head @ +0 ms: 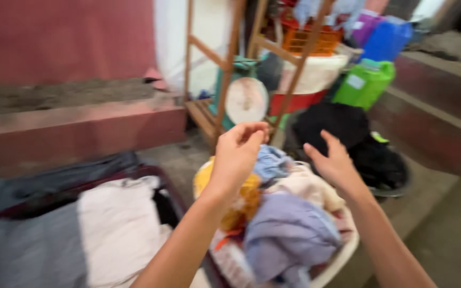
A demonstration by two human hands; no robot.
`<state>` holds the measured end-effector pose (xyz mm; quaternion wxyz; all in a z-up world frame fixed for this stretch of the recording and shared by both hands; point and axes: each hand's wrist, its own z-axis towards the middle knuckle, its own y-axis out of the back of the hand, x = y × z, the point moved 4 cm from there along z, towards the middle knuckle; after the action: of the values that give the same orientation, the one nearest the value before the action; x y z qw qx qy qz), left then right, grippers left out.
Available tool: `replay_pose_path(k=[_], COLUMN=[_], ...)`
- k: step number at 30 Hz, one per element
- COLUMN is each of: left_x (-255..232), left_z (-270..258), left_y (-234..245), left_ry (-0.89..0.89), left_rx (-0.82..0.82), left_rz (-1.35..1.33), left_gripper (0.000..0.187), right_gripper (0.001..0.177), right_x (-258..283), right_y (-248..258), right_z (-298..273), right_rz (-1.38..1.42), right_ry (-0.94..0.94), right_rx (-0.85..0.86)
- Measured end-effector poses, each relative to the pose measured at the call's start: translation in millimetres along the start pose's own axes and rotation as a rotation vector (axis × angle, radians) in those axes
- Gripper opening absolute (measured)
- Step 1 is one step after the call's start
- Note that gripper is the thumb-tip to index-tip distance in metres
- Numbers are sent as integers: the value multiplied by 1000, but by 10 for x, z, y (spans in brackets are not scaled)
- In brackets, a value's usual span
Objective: The person folds various garments by hand, including a light blue shirt, a green patterned item, a yellow top, a black garment, a white top, and a gray patterned piece. Each item is folded and placed into a white laundry basket beside an open suitcase.
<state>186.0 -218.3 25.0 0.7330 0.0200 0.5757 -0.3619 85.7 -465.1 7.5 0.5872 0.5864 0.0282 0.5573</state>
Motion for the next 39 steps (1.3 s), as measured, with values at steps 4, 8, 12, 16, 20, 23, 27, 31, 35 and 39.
replay_pose_path(k=[4, 8, 12, 16, 20, 23, 27, 31, 35, 39], left_x=[-425, -578, -419, -136, 90, 163, 256, 402, 472, 489], left_z=[-332, -690, -1072, -1511, -1904, -2058, -2244, -2457, -2686, -2904], left_y=[516, 1394, 2522, 3461, 3948, 4144, 4403, 4625, 4757, 4893], left_ry=[-28, -24, 95, 106, 216, 306, 358, 362, 476, 515], left_rx=[14, -104, -288, -464, -544, -577, -661, -653, -627, -626], left_rz=[103, 130, 292, 536, 651, 516, 357, 250, 296, 341], left_gripper=[21, 20, 22, 23, 27, 31, 34, 29, 27, 25], right_gripper=[56, 47, 39, 32, 32, 42, 58, 70, 73, 47], right_x=[1116, 1964, 2245, 2002, 1201, 697, 369, 349, 421, 695], right_y=[-50, -579, -1549, -2919, -4350, -5015, -5561, -5648, -5493, -5277], right_z=[-671, -1180, -1493, -1725, -2103, -2422, -2721, -2877, -2957, -3058], right_rz=[131, 219, 250, 265, 456, 434, 429, 203, -1, 61], right_ry=[294, 353, 458, 469, -385, -554, -668, -405, -361, -215], right_rx=[-13, 167, 287, 466, 927, 875, 686, 480, 206, 196])
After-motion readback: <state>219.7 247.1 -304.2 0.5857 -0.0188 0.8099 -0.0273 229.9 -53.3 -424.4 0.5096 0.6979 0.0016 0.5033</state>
